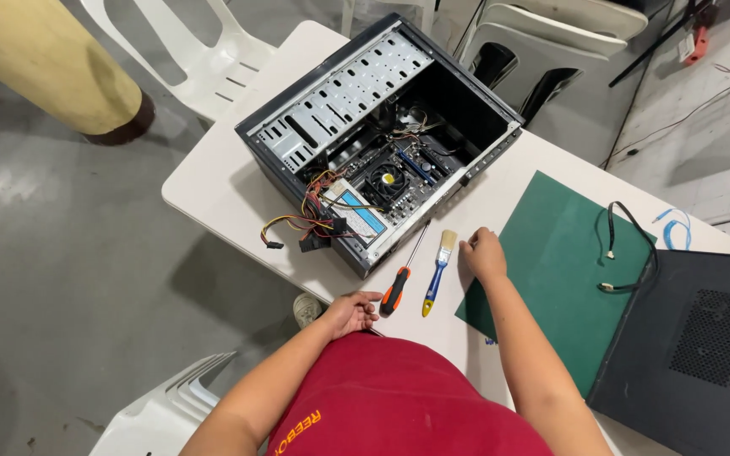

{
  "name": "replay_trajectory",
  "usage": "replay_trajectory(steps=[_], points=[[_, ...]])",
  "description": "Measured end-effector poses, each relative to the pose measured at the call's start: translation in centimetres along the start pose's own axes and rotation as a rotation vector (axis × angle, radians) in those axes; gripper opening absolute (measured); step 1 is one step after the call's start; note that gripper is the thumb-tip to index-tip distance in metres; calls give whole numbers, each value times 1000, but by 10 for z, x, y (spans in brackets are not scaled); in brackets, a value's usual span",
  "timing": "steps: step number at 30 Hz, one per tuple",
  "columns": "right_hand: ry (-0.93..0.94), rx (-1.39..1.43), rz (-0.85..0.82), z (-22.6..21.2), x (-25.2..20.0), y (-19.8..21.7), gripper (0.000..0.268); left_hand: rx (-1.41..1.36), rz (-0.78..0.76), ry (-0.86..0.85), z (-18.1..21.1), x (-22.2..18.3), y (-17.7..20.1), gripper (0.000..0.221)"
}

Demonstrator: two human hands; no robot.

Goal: Removing a power supply unit from a desktop computer case by unscrewing it and disconnecting internal cables.

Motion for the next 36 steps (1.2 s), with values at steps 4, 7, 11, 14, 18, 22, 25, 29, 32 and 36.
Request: replay_trajectory(steps=[4,7,11,14,18,22,25,29,32,36], points=[[39,-34,33,3,7,-1,35,37,-6,4,5,-8,-5,44],[44,-11,15,15,11,-15,23,61,-9,7,3,-10,-6,44],[57,-30,21,24,16,-24,17,83,-18,6,7,-8,-6,44],[54,-30,23,37,20,-34,15,87,-22,11,6,-8,-7,45],[48,-8,43,48,23,-43,12,87,-19,11,6,-7,-7,45],[42,47,44,51,14,-42,11,84,-13,7,4,-3,-4,44],[21,98,43,47,6,-37,12,93,-14,-1,10,-10,-10,44],[-53,318,49,76,11,-51,11,225,89,-38,8,-1,-2,40],[-199,894,-17,81,-11,-63,15,392,190,-151,22,4,5,35],[-324,1814,-275,75,-38,-102,14,695,314,-336,58,-36,-26,30]])
Point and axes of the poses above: each hand's wrist, its own x-axis towards the middle knuckle, its own y-axis out of the back of the hand, z = x × y, the point moved 9 cm from there along x, towards the middle knuckle, and after that the axes turned 3 degrees about y, right-handed, at the moved point
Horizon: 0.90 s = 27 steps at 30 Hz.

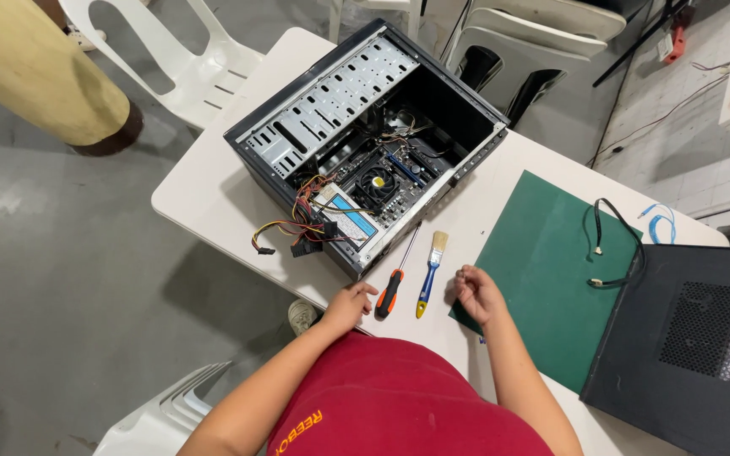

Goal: Removing a power supply unit from a desktop computer case by unscrewing it and disconnecting internal cables.

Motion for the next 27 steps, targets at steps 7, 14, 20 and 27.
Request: replay_trajectory(steps=[7,14,20,27], points=[[-300,184,-322,73,-47,-51,6,520,124,-877,169,-106,-41,33],[-334,71,-321,74,-79,-100,28,810,161,-1291,185,-129,-90,35],[-339,110,-306,84,-66,-79,35,832,88,-1285,182,-125,-95,38],[-309,-55,-223,66,-81,-82,20,826,49,-1217,198,-124,-98,34]])
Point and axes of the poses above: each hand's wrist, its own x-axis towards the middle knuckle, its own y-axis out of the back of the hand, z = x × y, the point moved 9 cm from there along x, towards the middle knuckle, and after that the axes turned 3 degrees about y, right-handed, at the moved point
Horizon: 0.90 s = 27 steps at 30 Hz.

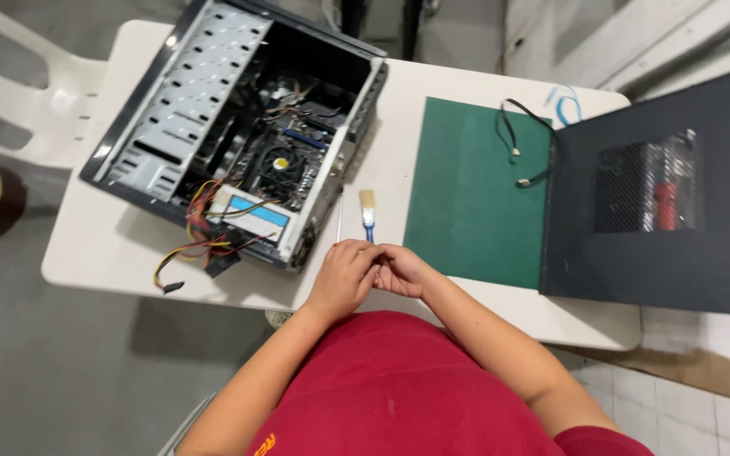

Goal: Removing a power supply unit from a desktop computer case by unscrewing it and disconnecting internal cables.

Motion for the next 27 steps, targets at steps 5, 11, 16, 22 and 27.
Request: replay_trajectory(steps=[5,11,16,22,27], points=[[184,-1050,374,-79,-1,105,17,-32,-51,56,-5,-4,-1,35],[295,-1783,791,-202,-18,178,14,-73,-130,174,-22,-24,-3,30],[249,-1933,851,-259,-11,156,14,-122,-226,272,-27,-31,-7,27],[419,-1893,855,-315,43,171,16,-101,-246,293,-28,-31,-13,24],[480,-1814,894,-340,50,141,18,-147,-390,415,-32,-31,-14,25]])
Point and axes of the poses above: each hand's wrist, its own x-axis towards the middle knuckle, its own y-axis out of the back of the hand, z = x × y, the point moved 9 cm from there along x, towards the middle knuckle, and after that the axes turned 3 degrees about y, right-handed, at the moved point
